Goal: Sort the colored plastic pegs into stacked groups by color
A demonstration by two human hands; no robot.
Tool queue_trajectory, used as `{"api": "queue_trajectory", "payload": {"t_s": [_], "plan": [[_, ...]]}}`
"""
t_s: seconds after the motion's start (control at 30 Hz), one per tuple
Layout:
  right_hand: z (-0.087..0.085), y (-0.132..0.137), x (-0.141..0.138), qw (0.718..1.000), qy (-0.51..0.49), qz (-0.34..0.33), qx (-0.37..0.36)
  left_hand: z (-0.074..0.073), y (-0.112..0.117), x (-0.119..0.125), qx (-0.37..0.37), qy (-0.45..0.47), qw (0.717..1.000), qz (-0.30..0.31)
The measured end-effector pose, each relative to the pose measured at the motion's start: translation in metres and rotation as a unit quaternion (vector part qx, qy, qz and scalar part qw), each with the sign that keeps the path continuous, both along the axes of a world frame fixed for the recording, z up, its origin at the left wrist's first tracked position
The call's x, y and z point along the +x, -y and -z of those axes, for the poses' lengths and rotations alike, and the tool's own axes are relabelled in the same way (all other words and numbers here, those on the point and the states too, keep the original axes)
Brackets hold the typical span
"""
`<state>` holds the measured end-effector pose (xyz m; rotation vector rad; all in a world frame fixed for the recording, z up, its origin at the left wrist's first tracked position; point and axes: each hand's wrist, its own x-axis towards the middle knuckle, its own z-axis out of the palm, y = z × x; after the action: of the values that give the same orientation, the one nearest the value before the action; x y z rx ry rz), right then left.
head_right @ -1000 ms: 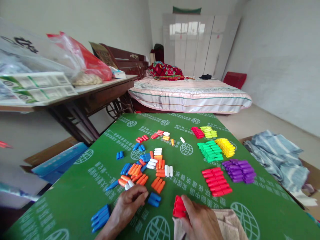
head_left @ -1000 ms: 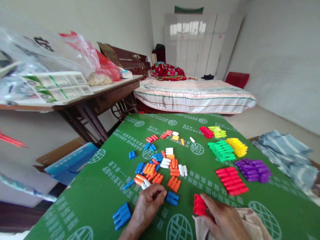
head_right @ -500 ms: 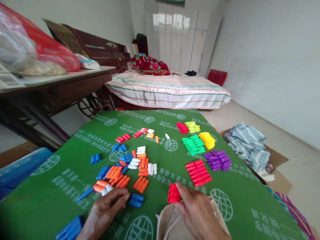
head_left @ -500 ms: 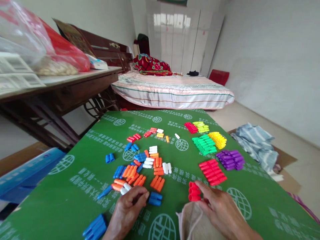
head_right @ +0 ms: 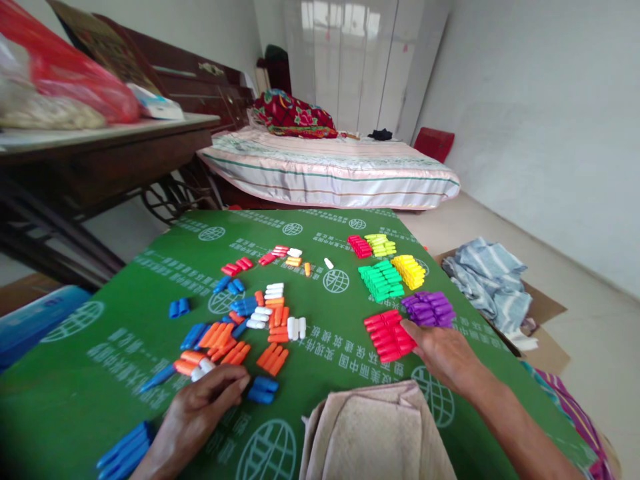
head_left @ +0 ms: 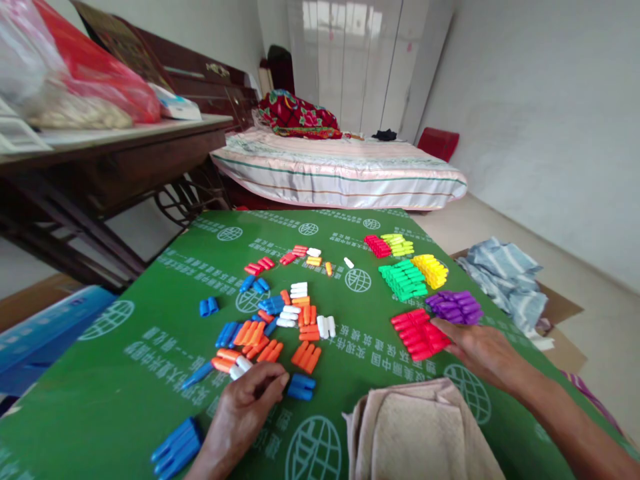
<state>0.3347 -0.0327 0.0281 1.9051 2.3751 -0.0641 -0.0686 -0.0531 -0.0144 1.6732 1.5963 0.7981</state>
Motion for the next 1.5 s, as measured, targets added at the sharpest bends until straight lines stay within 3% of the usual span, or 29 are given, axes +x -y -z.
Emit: {"api": "queue_trajectory", "payload": {"t_s": [0.2, 0.4, 0.63, 0.87, 1.27, 1.5], "plan": [[0.006, -0.004, -0.001, 0.998, -0.062, -0.005, -0.02, 0.001, -0.001, 0.0, 0.007, -0.001, 1.0, 0.003], [0.004, 0.0, -0.004, 0.999, -0.04, -0.011, -0.028, 0.001, 0.0, 0.0, 0.01, -0.003, 1.0, 0.005], [0.007, -0.002, -0.021, 0.997, 0.019, 0.074, -0.013, -0.002, -0.002, 0.002, 0.01, 0.0, 1.0, 0.002], [0.007, -0.004, -0.03, 0.993, 0.013, 0.108, -0.044, -0.001, -0.001, 0.001, 0.005, -0.005, 1.0, 0.004], [0.022, -0.001, -0.011, 0.984, -0.052, 0.17, -0.013, 0.001, -0.001, 0.0, 0.013, -0.007, 1.0, 0.016], [0.021, -0.004, -0.015, 0.983, -0.039, 0.176, -0.037, 0.005, 0.0, -0.002, 0.009, -0.002, 1.0, 0.018]]}}
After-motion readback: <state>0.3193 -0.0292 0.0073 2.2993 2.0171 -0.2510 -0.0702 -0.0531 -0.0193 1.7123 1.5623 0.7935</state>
